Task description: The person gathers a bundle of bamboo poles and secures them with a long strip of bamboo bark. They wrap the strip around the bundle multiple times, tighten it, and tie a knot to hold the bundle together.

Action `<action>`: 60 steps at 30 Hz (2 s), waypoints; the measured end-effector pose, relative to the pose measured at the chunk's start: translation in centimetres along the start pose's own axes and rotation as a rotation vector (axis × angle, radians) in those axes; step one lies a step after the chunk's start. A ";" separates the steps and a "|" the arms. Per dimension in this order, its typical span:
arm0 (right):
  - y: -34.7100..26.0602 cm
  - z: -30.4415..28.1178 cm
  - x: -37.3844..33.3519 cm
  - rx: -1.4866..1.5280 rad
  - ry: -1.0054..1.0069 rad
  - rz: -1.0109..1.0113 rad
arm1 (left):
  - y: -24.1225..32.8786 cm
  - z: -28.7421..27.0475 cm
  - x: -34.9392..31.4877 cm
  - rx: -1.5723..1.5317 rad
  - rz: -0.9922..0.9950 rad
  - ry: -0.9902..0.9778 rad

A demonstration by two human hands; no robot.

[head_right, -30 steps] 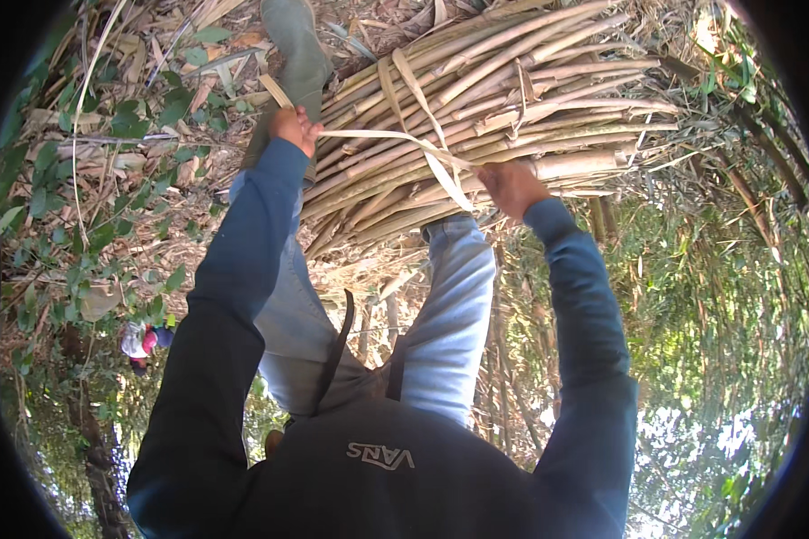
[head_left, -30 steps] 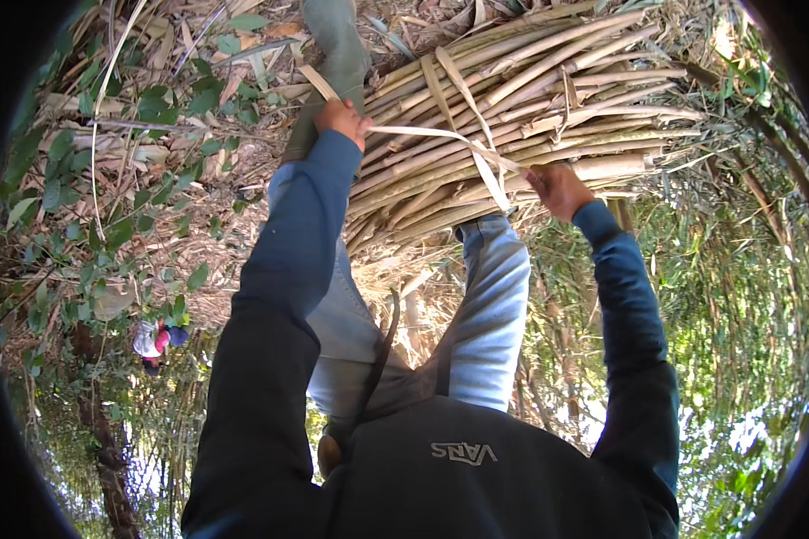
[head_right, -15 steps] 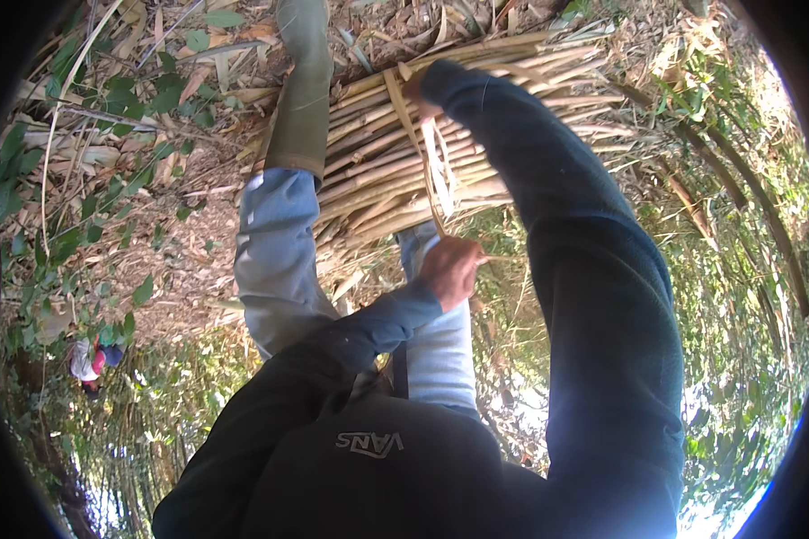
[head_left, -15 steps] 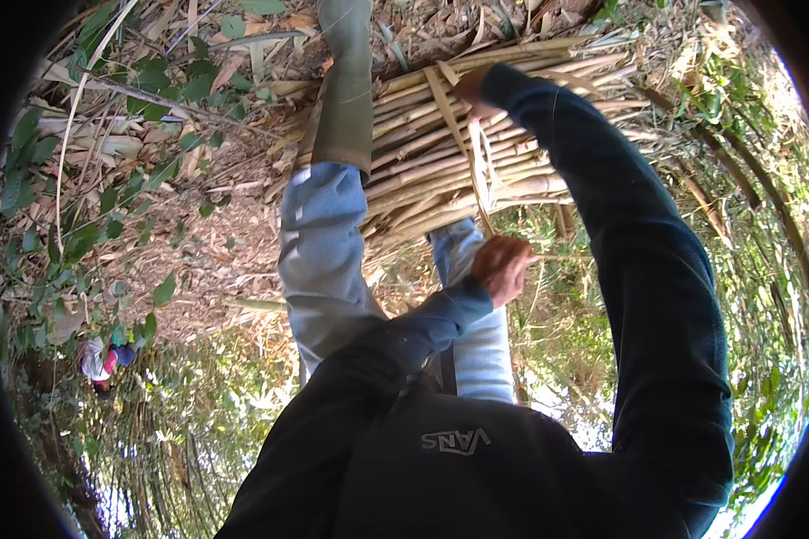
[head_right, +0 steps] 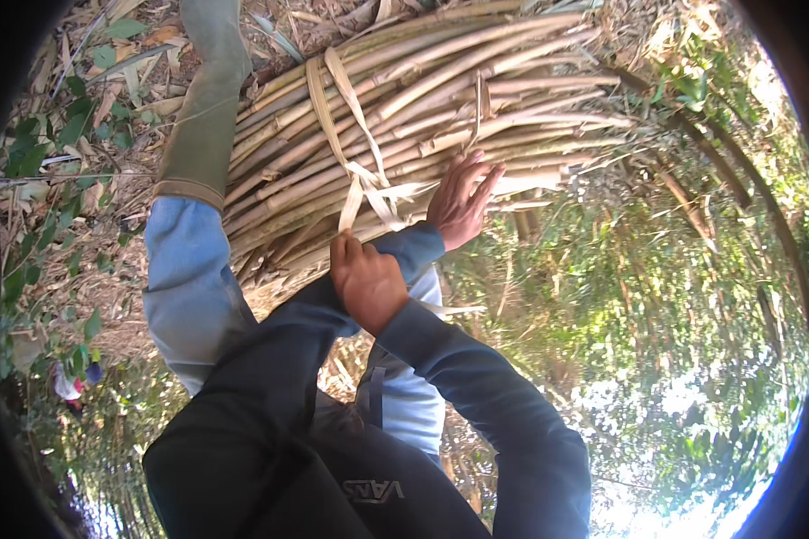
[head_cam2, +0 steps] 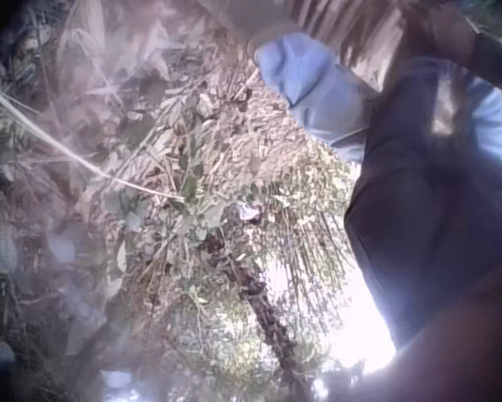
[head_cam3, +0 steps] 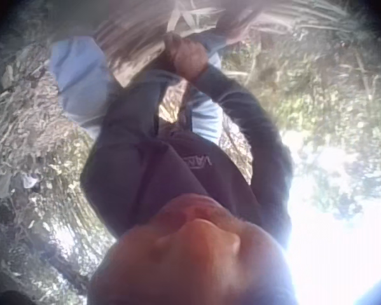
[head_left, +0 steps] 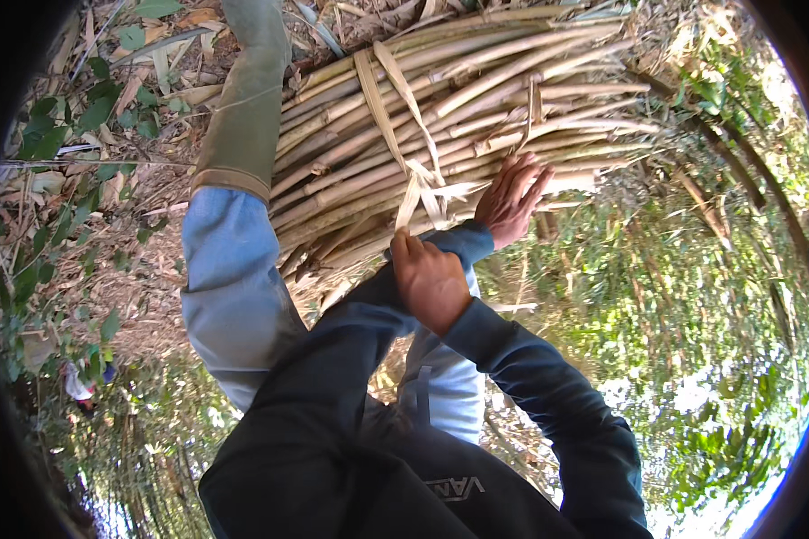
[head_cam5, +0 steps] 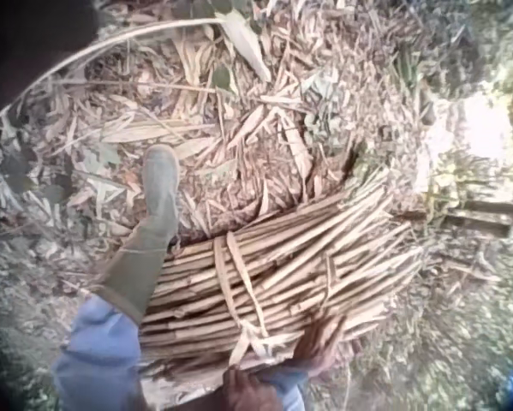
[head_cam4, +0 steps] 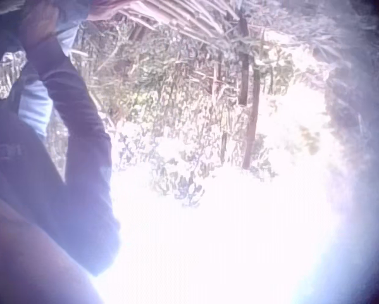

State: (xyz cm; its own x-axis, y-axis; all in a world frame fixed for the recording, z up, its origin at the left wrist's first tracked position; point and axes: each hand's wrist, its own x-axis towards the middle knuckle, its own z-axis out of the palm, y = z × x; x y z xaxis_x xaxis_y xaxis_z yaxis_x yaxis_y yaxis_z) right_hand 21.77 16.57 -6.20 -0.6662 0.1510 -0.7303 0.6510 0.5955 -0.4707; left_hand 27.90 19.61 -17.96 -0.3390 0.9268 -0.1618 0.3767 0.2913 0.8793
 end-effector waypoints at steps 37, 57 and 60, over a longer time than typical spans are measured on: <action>5.9 8.2 -4.5 0.912 0.394 0.404 | -5.8 -18.4 -1.1 -0.131 -0.790 -0.635; 3.0 4.6 -5.2 1.718 0.112 0.510 | -11.9 -19.8 6.7 0.433 0.285 -1.171; 6.2 7.1 -5.4 1.370 0.225 0.355 | -10.7 -20.7 8.3 0.391 0.132 -1.253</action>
State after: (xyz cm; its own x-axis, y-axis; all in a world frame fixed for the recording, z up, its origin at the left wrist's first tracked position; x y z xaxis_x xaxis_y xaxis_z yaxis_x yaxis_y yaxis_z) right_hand 31.97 13.86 -8.63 -0.3547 0.3249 -0.8767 0.5369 -0.6969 -0.4755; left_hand 3.22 19.24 -19.43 0.6619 0.4822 -0.5738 0.6399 0.0352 0.7677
